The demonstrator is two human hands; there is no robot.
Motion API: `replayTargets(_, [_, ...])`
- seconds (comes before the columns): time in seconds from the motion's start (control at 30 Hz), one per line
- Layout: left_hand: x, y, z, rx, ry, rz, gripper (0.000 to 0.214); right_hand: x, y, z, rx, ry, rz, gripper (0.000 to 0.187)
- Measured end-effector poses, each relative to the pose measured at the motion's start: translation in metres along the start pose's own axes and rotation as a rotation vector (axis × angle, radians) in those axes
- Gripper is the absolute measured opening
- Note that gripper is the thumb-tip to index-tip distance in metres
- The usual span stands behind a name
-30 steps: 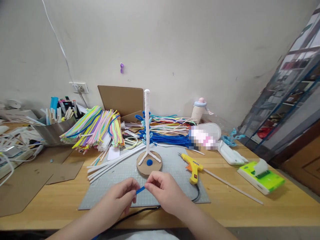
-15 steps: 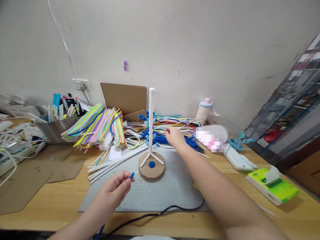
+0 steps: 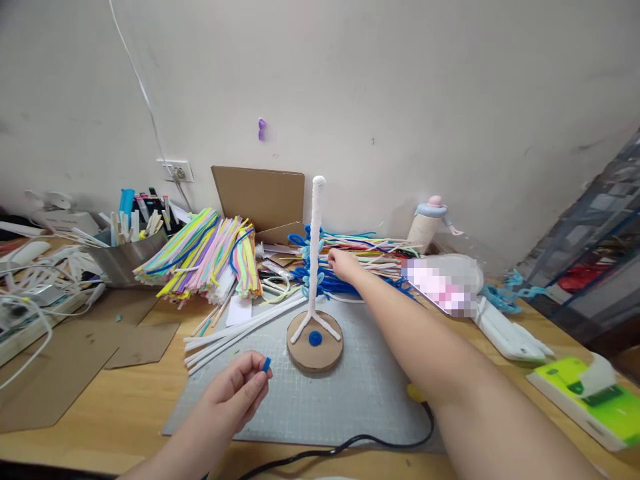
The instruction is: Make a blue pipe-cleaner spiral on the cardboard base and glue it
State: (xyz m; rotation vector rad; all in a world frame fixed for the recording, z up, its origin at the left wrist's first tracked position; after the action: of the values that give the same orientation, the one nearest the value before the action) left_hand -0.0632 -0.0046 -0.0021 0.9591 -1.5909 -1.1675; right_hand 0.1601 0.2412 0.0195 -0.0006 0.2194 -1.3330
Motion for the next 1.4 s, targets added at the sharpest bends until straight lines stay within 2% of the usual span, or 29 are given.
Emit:
replayTargets(0.13, [0.001,0.007,-0.007,-0.004,-0.045,-0.008,0.045,0.003,-0.012,0.040,0.021,0.151,0.065,0.022])
replayTargets(0.23, [0.003,0.012,-0.010,-0.012,-0.071,-0.012,0.046,0.018,-0.022,0.085,0.087,0.303,0.053,0.025])
replayTargets(0.3, [0.004,0.014,-0.010,-0.009,-0.066,-0.018,0.047,0.042,-0.029,0.121,0.135,0.416,0.010,0.028])
replayTargets(0.37, [0.005,0.016,-0.010,-0.011,-0.061,-0.023,0.046,0.078,-0.040,0.153,0.170,0.507,-0.026,0.030])
replayTargets(0.4, [0.006,0.018,-0.010,-0.015,-0.055,-0.031,0.044,0.100,-0.047,0.164,0.185,0.538,-0.019,0.029])
replayTargets(0.43, [0.007,0.020,-0.010,-0.023,-0.044,-0.049,0.041,0.123,-0.056,0.169,0.152,0.493,0.024,0.026])
replayTargets(0.5, [0.009,0.026,-0.010,-0.066,-0.004,-0.136,0.034,0.167,-0.076,0.159,-0.050,0.291,0.149,0.020])
replayTargets(0.57, [0.012,0.032,-0.012,-0.121,0.017,-0.240,0.027,0.205,-0.098,0.129,-0.327,0.040,0.250,0.019])
replayTargets(0.6, [0.013,0.033,-0.013,-0.138,0.011,-0.264,0.025,0.219,-0.105,0.110,-0.464,-0.040,0.231,0.018])
replayTargets(0.67, [0.014,0.030,-0.017,-0.119,-0.011,-0.237,0.023,0.237,-0.116,0.069,-0.763,-0.203,0.098,0.016])
replayTargets(0.77, [0.014,0.022,-0.023,-0.012,-0.013,-0.159,0.027,0.248,-0.121,0.024,-1.240,-0.234,-0.166,0.021])
replayTargets(0.83, [0.015,0.019,-0.027,0.043,-0.012,-0.145,0.030,0.253,-0.125,0.010,-1.442,-0.255,-0.272,0.029])
replayTargets(0.9, [0.016,0.017,-0.030,0.069,-0.021,-0.124,0.032,0.258,-0.129,0.006,-1.543,-0.277,-0.284,0.031])
replayTargets(1.0, [0.017,0.017,-0.032,0.082,-0.010,-0.088,0.034,0.262,-0.135,0.010,-1.586,-0.273,-0.217,0.028])
replayTargets(1.17, [0.018,0.014,-0.032,0.028,-0.017,-0.061,0.026,0.262,-0.136,0.013,-1.560,-0.245,-0.183,0.024])
replayTargets(1.4, [0.016,0.009,-0.029,-0.104,-0.018,-0.129,0.019,0.257,-0.136,0.014,-1.503,-0.252,-0.189,0.031])
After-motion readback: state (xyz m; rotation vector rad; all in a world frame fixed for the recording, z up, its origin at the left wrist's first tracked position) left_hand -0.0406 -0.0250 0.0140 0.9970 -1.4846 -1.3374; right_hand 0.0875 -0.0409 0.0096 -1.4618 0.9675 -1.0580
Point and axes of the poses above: each hand's wrist, its own x-axis away from the middle knuckle, its own z-axis out of the back of the hand, y = z × x, the point moved 4 cm from there along -x, towards the middle knuckle, and after that the axes turned 3 degrees about x, right-handed, at the moved point
